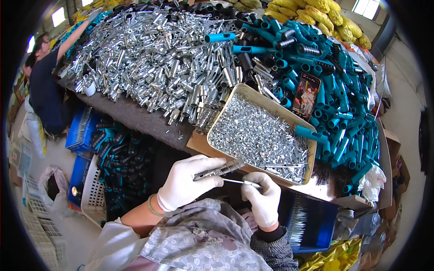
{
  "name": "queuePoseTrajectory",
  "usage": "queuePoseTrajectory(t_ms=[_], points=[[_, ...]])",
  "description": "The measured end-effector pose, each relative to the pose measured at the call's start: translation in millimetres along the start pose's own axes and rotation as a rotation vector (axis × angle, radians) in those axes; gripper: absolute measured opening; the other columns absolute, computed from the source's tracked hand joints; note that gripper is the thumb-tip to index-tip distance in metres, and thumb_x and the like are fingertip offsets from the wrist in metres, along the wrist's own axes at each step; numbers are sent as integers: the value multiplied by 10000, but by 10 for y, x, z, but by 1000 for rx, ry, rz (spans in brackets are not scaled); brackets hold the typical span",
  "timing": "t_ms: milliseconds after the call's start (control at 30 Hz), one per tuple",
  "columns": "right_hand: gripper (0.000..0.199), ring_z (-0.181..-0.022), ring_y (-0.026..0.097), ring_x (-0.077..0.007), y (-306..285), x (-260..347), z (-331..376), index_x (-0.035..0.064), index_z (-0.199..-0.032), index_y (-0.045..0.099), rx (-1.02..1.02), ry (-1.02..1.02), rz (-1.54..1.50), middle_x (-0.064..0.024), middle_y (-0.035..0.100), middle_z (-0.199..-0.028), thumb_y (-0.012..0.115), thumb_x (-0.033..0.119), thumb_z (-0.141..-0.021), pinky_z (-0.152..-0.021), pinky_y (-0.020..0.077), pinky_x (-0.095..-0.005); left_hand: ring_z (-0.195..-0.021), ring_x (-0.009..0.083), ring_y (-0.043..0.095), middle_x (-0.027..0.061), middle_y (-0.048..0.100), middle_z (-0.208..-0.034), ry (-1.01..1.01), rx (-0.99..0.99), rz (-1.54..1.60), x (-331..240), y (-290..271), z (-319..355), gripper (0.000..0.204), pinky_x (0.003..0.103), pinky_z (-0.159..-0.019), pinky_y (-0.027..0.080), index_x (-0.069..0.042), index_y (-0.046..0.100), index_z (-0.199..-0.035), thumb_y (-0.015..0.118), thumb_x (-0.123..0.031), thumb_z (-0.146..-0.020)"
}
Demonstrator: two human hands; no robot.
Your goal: Assembling various metal and plastic components into hand-operated tools at a manufacturing workbench.
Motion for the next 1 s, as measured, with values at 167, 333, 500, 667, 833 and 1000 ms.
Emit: queuePoseTrajectory(t_ms=[167, 333, 500, 667, 833, 1000], points=[[30, -576, 443, -52, -527, 92, 71, 6, -855, 609, -207, -104, -112, 10, 539, -686, 591, 22, -837, -527, 336, -209, -753, 230, 689, 127, 704, -880, 228, -28, -153, 0, -168, 39, 388, 301, -673, 541, 16, 727, -1028, 864, -57, -672], [70, -640, 492, -64, -688, 280, 173, -3, -874, 617, -150, -73, 29, -10, 590, -755, 630, 23, -810, -590, 386, -209, -672, 220, 673, 89, 690, -839, 274, 102, -159, -33, -131, 75, 314, 301, -605, 537, -34, 732, -1013, 833, -165, -746], [114, -759, 548, -77, -497, 365, 140, -27, -905, 638, 97, -34, 202, -31, 653, -870, 673, 28, -811, -717, 461, -233, -640, 221, 675, 79, 685, -823, 342, 129, -134, -64, 19, 83, 298, 300, -573, 536, -49, 721, -1002, 825, -182, -757], [157, -766, 535, -69, -450, 366, 133, -14, -984, 621, 216, -63, 244, -20, 627, -876, 668, 74, -863, -717, 466, -234, -654, 228, 687, 83, 689, -816, 316, 189, -151, -89, 39, 65, 283, 308, -575, 538, -54, 712, -1001, 817, -186, -774], [168, -776, 579, -86, -519, 390, 127, -21, -997, 619, 205, -105, 315, -44, 658, -917, 670, 75, -868, -735, 492, -245, -652, 227, 683, 85, 690, -817, 341, 228, -144, -111, 77, 54, 265, 314, -577, 538, -56, 712, -999, 810, -173, -783], [209, -739, 611, -138, -420, 325, 141, -2, -1009, 604, 259, -143, 374, -72, 652, -855, 714, 78, -850, -704, 506, -278, -671, 212, 690, 91, 694, -820, 277, 262, -123, -84, 159, 29, 261, 301, -603, 538, -43, 718, -1004, 811, -155, -786]])
Point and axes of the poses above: each hand's wrist, its own z-axis away from the middle knuckle, its own y-axis out of the palm, x = y × z, the point moved 3 cm from there along -z, towards the middle knuckle
